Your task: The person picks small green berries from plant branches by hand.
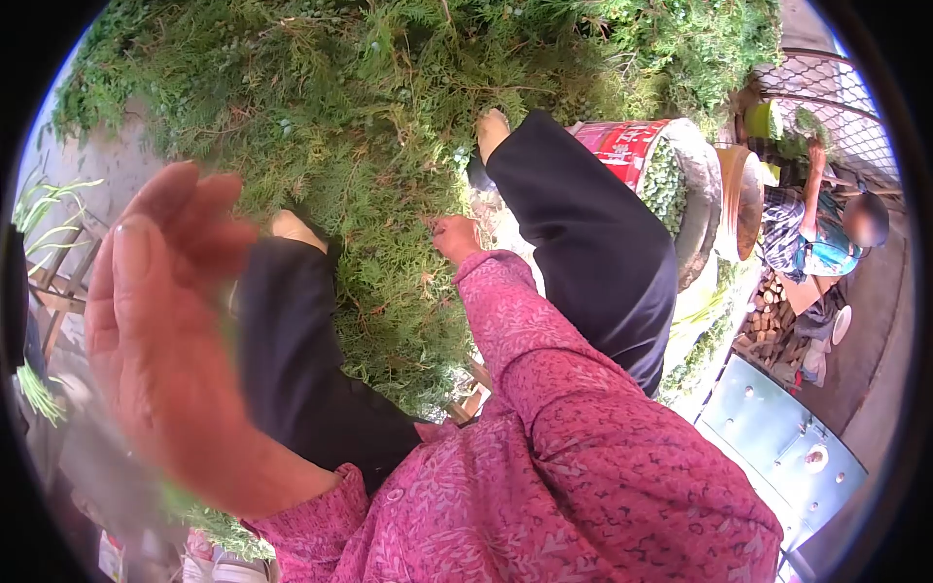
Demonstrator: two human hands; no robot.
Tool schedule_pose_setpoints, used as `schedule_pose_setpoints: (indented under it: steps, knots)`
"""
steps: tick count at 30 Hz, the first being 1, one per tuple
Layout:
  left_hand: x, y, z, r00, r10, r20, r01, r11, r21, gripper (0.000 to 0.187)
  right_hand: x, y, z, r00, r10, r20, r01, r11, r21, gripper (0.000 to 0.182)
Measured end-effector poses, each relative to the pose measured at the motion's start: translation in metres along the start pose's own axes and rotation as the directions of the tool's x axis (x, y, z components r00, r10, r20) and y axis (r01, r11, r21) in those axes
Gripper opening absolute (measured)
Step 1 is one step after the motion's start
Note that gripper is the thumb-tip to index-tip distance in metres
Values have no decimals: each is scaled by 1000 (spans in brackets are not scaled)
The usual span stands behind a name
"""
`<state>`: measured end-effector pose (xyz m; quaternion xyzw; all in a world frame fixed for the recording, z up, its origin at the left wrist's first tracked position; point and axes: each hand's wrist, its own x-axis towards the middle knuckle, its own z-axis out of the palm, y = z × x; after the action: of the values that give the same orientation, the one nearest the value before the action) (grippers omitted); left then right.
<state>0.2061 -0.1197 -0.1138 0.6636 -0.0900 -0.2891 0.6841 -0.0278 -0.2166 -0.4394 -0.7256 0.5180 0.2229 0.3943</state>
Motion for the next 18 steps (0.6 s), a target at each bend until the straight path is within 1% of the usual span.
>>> schedule_pose_setpoints:
  steps: [2,3,5,6,8,9,11,12,14,15,16,17,18]
  knots:
    - [5,-6,-10,988,63,138,-66,998,15,37,6,6,11,996,-45,-78,40,997,-68,18]
    - [5,-7,-11,989,59,135,-62,998,21,37,8,8,16,996,-45,-71,41,997,-66,18]
    - [6,-8,-12,989,97,108,-106,992,74,41,12,7,21,997,43,-70,-46,998,-51,20]
    - [6,-7,-13,989,97,107,-106,991,79,41,12,5,22,997,41,-67,-44,998,-48,20]
    - [7,-6,-15,989,86,120,-94,994,62,42,12,1,24,995,56,-88,-70,984,-164,19]
    - [8,-5,-14,989,86,120,-94,994,63,42,15,0,25,995,55,-87,-69,984,-163,19]
    - [8,-4,-14,993,68,96,-75,994,81,41,20,1,29,971,201,-131,-220,964,-150,17]
    - [5,-1,-10,993,70,99,-78,994,80,41,20,5,29,970,202,-134,-221,964,-148,17]
    - [0,8,3,1000,-12,-20,14,996,93,38,17,8,16,986,59,-155,-71,995,-74,13]
    - [-1,9,3,1000,-5,-16,6,996,84,38,11,6,6,984,56,-166,-70,995,-76,13]
    - [0,9,2,1000,2,-21,-1,998,62,35,3,4,-5,975,217,-41,-195,934,298,14]
    - [0,9,1,1000,11,-28,-10,999,37,32,-6,0,-16,942,308,132,-323,725,608,14]
    - [0,10,2,999,26,-29,-25,999,23,32,-12,-3,-24,947,300,115,-306,733,607,14]
